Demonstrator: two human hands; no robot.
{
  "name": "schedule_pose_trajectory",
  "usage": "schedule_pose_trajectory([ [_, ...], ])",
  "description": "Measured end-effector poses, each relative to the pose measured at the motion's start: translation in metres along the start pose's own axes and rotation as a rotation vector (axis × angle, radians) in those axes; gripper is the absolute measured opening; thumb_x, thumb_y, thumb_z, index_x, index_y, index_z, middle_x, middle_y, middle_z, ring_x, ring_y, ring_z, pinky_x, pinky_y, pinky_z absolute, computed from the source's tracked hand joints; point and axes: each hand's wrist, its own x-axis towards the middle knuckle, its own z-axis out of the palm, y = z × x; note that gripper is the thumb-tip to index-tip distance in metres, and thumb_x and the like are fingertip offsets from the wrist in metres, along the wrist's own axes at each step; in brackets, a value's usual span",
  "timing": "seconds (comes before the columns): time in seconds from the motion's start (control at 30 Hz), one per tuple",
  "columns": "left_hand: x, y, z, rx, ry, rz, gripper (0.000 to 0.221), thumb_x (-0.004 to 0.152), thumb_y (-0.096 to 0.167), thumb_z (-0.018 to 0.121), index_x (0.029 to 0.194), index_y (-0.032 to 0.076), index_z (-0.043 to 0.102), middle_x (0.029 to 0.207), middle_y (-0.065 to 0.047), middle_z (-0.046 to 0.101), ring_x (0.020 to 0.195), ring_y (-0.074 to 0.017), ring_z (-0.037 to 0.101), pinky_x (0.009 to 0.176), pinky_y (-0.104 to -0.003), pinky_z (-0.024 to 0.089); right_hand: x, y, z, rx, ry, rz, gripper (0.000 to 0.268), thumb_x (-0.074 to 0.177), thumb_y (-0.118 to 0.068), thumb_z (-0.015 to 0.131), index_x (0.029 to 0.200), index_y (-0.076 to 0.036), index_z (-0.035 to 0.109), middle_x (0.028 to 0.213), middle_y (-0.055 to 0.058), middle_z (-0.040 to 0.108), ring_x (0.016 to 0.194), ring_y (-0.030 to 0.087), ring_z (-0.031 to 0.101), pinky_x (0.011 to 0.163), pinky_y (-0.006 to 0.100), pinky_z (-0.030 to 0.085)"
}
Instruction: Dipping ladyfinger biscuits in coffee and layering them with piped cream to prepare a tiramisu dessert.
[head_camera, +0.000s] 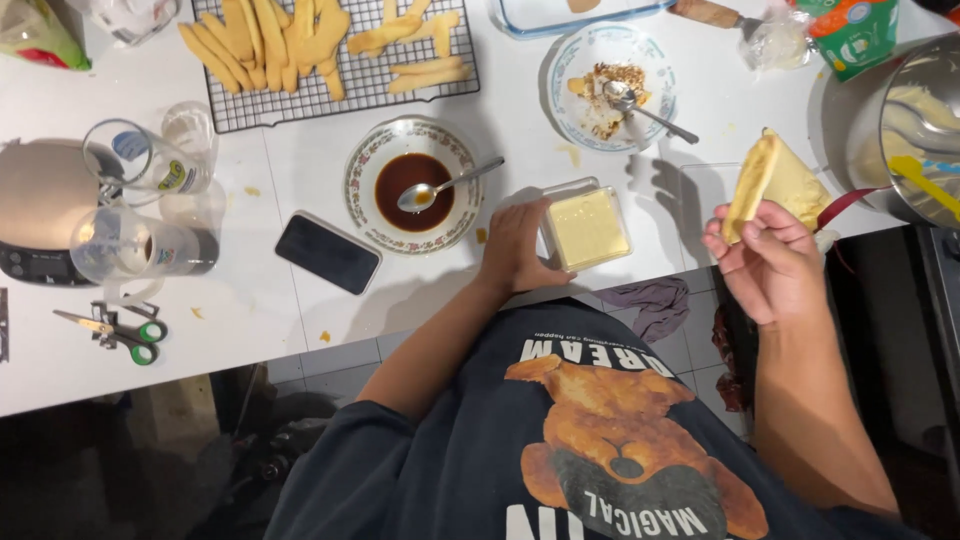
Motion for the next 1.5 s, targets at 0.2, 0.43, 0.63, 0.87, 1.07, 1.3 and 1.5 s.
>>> schedule_pose_trajectory([
  [0.2, -0.004, 0.008, -0.010, 0.042, 0.111, -0.036, 0.106, 0.055, 0.064, 0.089, 0.137, 0.011, 0.049, 0.123, -0.009, 0.064, 0.118, -0.0298, 0.061, 0.100, -0.044, 0.043, -0.015, 0.000, 0.005, -0.122, 0.161, -0.026, 0.018, 0.097, -0.010, 0.072, 0.114, -0.016, 0.074, 0.115, 0.009, 0.072, 0.103, 0.024, 0.067, 0.098, 0.034, 0.059],
  [0.43, -0.001, 0.012, -0.020, 0.054, 0.138, -0.035, 0.106, 0.052, 0.072, 0.085, 0.132, 0.012, 0.052, 0.120, -0.007, 0.066, 0.112, -0.0283, 0.062, 0.099, -0.045, 0.045, -0.022, 0.003, 0.026, -0.191, 0.233, -0.054, 0.022, 0.091, -0.019, 0.079, 0.112, -0.017, 0.072, 0.113, 0.007, 0.069, 0.101, 0.022, 0.064, 0.094, 0.032, 0.057],
  [0.63, -0.004, 0.016, -0.021, 0.095, 0.129, -0.023, 0.107, 0.053, 0.077, 0.081, 0.131, 0.010, 0.053, 0.117, -0.008, 0.066, 0.110, -0.0295, 0.062, 0.098, -0.046, 0.044, -0.024, 0.009, 0.028, -0.167, 0.236, -0.071, 0.019, 0.092, -0.017, 0.080, 0.110, -0.020, 0.074, 0.114, 0.008, 0.071, 0.101, 0.023, 0.066, 0.094, 0.034, 0.058],
  [0.87, -0.007, 0.017, -0.019, 0.120, 0.135, -0.023, 0.109, 0.052, 0.078, 0.082, 0.132, 0.011, 0.053, 0.119, -0.008, 0.066, 0.111, -0.0294, 0.062, 0.099, -0.046, 0.044, -0.023, 0.014, 0.026, -0.153, 0.197, -0.072, 0.018, 0.093, -0.012, 0.076, 0.110, -0.016, 0.074, 0.113, 0.012, 0.071, 0.100, 0.025, 0.067, 0.092, 0.033, 0.060],
  [1.07, -0.012, 0.016, -0.003, 0.181, 0.221, 0.022, 0.113, 0.039, 0.075, 0.094, 0.120, 0.008, 0.053, 0.106, -0.007, 0.062, 0.098, -0.0283, 0.060, 0.087, -0.040, 0.046, -0.021, 0.024, 0.035, -0.441, 0.273, -0.103, 0.030, 0.094, 0.002, 0.069, 0.121, -0.010, 0.071, 0.111, 0.016, 0.074, 0.099, 0.017, 0.073, 0.087, 0.022, 0.057],
  [1.3, -0.019, 0.013, 0.009, 0.191, 0.354, 0.062, 0.110, 0.048, 0.075, 0.083, 0.122, -0.002, 0.057, 0.092, -0.013, 0.056, 0.087, -0.0299, 0.065, 0.077, -0.039, 0.046, -0.019, 0.060, 0.071, -0.548, 0.290, -0.152, 0.031, 0.091, 0.001, 0.076, 0.121, 0.000, 0.069, 0.108, 0.014, 0.075, 0.091, 0.008, 0.070, 0.084, 0.022, 0.057],
  [1.5, -0.007, 0.020, -0.023, 0.023, 0.242, 0.018, 0.109, 0.050, 0.067, 0.089, 0.129, -0.001, 0.055, 0.097, -0.016, 0.062, 0.094, -0.0340, 0.068, 0.082, -0.042, 0.049, -0.018, 0.054, 0.072, -0.376, 0.356, -0.071, 0.032, 0.087, 0.000, 0.077, 0.119, 0.001, 0.070, 0.105, 0.016, 0.076, 0.087, 0.012, 0.071, 0.079, 0.021, 0.056],
])
